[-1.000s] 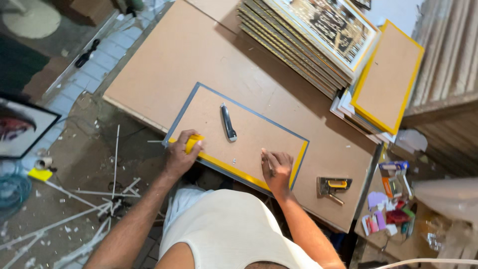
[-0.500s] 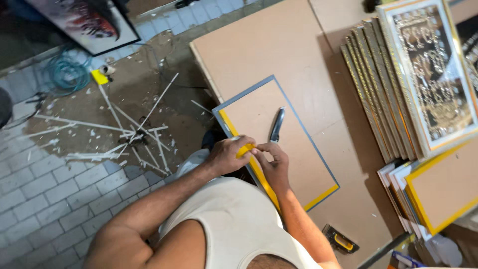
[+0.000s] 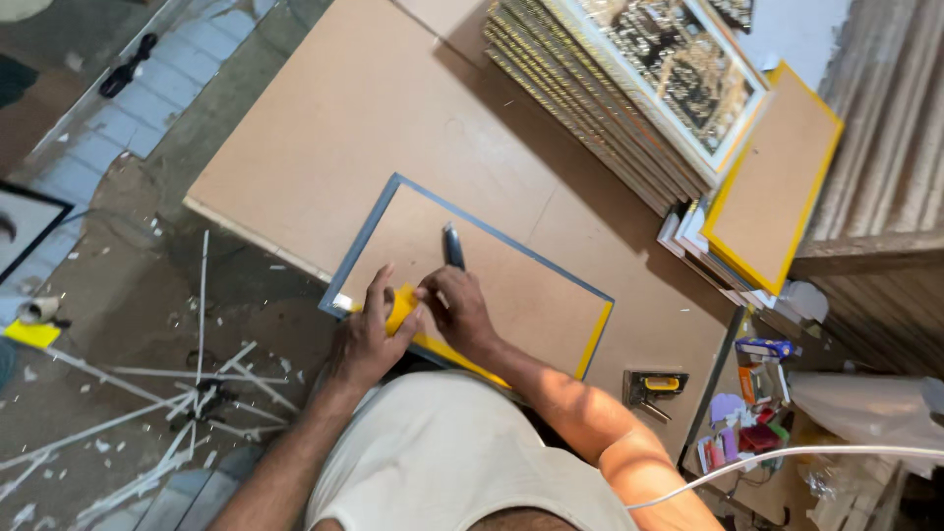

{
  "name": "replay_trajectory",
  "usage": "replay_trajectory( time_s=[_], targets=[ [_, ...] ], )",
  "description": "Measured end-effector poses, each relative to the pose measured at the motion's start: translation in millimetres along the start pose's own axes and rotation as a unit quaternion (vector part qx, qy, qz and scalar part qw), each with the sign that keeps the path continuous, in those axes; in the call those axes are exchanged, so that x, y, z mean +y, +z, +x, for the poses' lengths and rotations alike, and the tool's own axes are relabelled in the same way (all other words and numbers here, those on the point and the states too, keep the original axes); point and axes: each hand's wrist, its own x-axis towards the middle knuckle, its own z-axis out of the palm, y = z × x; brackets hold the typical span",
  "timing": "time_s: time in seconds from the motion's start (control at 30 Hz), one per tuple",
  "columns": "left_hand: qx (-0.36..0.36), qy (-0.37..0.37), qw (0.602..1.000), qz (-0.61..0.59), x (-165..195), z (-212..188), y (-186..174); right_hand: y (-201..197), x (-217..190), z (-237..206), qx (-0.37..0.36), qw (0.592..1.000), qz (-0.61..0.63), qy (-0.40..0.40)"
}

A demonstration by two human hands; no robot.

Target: The person assembles a picture frame by applying yellow tape to the edges of a board, then attaching white corner pieces using a staple gun. They repeat this process on multiple boards, stacking the finished frames on the table.

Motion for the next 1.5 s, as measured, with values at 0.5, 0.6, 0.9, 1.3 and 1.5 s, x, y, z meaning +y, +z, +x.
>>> replay_trajectory(
  time_s=[0.5,0.6,0.9,1.3,1.5],
  targets=[
    [0.066,-0.143,0.986,0.063,-138,23,-77,100,93,195,-0.050,0.996,-0.028,0.066],
    [-0.012,-0.299,0.946,-0.120,-147,37,-85,110,90,207,-0.066,0.993,-0.023,0.096],
    [-0.072,-0.345,0.912,-0.208,-153,55,-107,121,89,220,-0.096,0.979,-0.064,0.168],
    [-0.066,-0.333,0.922,-0.188,-158,58,-102,123,89,223,-0.094,0.979,-0.057,0.170],
    [-0.064,-0.322,0.924,-0.194,-157,55,-101,126,87,218,-0.080,0.981,-0.039,0.175]
  ],
)
